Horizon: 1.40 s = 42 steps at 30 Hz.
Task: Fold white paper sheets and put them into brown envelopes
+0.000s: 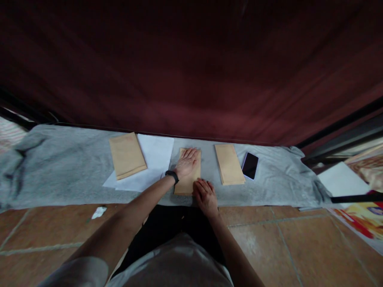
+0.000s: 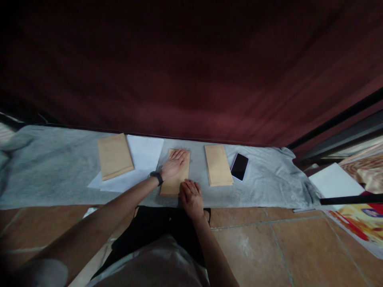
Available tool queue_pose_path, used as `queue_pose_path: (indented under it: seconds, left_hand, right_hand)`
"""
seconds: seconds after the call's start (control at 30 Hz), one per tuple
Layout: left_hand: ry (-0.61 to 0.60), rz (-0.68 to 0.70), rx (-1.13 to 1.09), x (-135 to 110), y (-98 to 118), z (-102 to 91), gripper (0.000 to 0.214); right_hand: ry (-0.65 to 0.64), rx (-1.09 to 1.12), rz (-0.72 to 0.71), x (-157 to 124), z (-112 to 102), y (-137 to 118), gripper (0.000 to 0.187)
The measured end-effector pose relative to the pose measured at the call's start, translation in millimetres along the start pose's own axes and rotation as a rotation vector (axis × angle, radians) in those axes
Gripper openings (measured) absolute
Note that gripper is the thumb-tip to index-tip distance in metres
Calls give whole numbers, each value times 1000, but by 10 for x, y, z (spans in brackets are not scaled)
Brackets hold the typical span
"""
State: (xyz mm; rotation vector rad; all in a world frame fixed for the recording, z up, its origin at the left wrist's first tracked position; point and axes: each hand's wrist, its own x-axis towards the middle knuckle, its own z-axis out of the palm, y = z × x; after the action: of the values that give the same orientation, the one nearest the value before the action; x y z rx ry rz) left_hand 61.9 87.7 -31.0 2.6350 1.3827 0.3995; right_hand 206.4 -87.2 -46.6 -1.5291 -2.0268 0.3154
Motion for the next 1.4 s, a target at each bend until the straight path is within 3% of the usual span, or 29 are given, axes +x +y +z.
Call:
queue_pose_path:
  seconds: [0.1, 0.23, 0.6, 1.07, 1.2, 1.4]
  left_hand:
    - [-58, 17, 26, 181, -97, 78, 54]
    - [-83, 76, 32, 152, -145, 172, 56]
    - [-111, 266, 21, -393, 2, 127, 56]
    - [-79, 392, -54, -1183, 287, -7, 58]
    - [-101, 392, -44, -1323, 335, -66, 66]
    - [-118, 413, -115, -1369, 288, -122, 48]
  right_hand:
    - [-3, -4, -5, -2, 1, 11, 41]
    - [2, 1, -3, -8, 16, 23, 41]
    - [52, 77, -31, -27, 55, 97, 38]
    - [110, 162, 116, -24, 108, 119, 39]
    - [121, 204, 145, 24, 81, 147, 39]
    - [38, 270, 100, 283, 56, 173, 42]
